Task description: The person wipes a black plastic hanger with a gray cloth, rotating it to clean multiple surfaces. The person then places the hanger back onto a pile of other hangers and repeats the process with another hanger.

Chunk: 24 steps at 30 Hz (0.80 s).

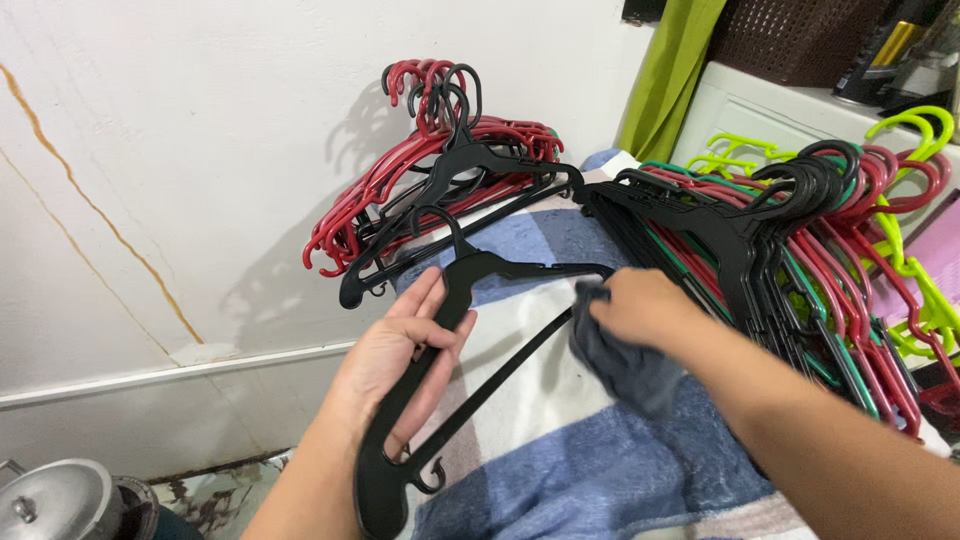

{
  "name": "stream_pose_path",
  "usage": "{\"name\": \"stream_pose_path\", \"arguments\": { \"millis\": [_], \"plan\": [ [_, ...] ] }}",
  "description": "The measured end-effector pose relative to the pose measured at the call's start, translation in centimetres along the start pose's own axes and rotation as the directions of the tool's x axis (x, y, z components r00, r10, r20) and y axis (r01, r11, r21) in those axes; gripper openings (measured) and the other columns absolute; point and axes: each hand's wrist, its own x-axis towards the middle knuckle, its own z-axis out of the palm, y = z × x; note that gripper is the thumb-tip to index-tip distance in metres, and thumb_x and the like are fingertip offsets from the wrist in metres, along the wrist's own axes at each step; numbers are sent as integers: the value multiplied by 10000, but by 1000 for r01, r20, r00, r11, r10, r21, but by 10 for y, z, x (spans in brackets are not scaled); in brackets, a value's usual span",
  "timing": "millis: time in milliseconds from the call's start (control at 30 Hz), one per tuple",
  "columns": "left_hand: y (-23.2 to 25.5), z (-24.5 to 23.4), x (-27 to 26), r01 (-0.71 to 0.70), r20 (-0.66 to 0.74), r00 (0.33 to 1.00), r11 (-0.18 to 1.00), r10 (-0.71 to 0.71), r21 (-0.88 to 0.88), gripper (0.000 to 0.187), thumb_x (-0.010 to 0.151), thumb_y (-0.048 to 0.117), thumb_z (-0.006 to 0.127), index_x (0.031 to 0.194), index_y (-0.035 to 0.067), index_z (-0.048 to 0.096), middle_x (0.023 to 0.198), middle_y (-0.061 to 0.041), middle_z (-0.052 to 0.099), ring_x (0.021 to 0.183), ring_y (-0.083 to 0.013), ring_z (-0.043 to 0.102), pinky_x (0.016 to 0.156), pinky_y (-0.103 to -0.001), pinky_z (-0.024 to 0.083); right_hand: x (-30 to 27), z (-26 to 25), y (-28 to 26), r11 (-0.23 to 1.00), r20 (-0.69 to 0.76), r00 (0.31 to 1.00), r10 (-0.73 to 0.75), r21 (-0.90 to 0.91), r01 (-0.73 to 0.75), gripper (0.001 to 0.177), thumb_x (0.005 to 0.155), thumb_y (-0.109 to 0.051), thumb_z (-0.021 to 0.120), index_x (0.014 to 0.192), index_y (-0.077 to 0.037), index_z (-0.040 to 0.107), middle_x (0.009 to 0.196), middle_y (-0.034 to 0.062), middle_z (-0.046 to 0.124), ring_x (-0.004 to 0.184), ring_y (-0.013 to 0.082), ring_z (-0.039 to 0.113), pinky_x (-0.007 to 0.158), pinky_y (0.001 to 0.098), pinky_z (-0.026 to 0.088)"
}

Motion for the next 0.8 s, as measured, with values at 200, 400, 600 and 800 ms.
{"name": "stream_pose_path", "arguments": {
  "millis": [200, 400, 600, 800],
  "plan": [
    [-5, -5, 4, 69, -57, 996, 997, -67, 32, 879, 724, -183, 433, 1551, 92, 328, 1624, -65, 404, 1382, -267, 517, 1133, -298, 411, -98, -27, -54, 968, -149, 970, -192, 134, 212, 424, 763, -226, 692, 1179, -164, 750, 1009, 209, 732, 961, 391, 701, 924, 466, 546],
    [-9, -16, 20, 56, -47, 997, 986, -64, -154, 829, 748, -185, 429, 1545, 30, 357, 1592, -169, 408, 1380, -295, 503, 1114, -388, 458, -143, -56, -89, 884, -189, 894, -406, 165, 437, 455, 670, -199, 761, 1122, -152, 775, 968, 136, 703, 969, 391, 628, 850, 475, 521],
    [-6, -41, 42, 116, -130, 983, 987, -130, -109, 781, 802, -154, 425, 1542, 95, 401, 1523, -98, 451, 1290, -258, 546, 1086, -402, 476, -173, -74, -124, 662, -346, 730, -590, 310, 682, 364, 647, -230, 853, 997, -162, 780, 940, 72, 713, 964, 339, 637, 854, 432, 523],
    [16, -42, 52, 212, -47, 974, 967, -220, -140, 531, 937, 20, 383, 1439, 145, 505, 1295, -184, 581, 1059, -287, 649, 969, -442, 542, -176, -87, -139, 457, -523, 571, -633, 343, 821, 473, 638, -180, 867, 1099, -177, 759, 1036, 70, 692, 971, 319, 619, 831, 394, 534]
  ]
}}
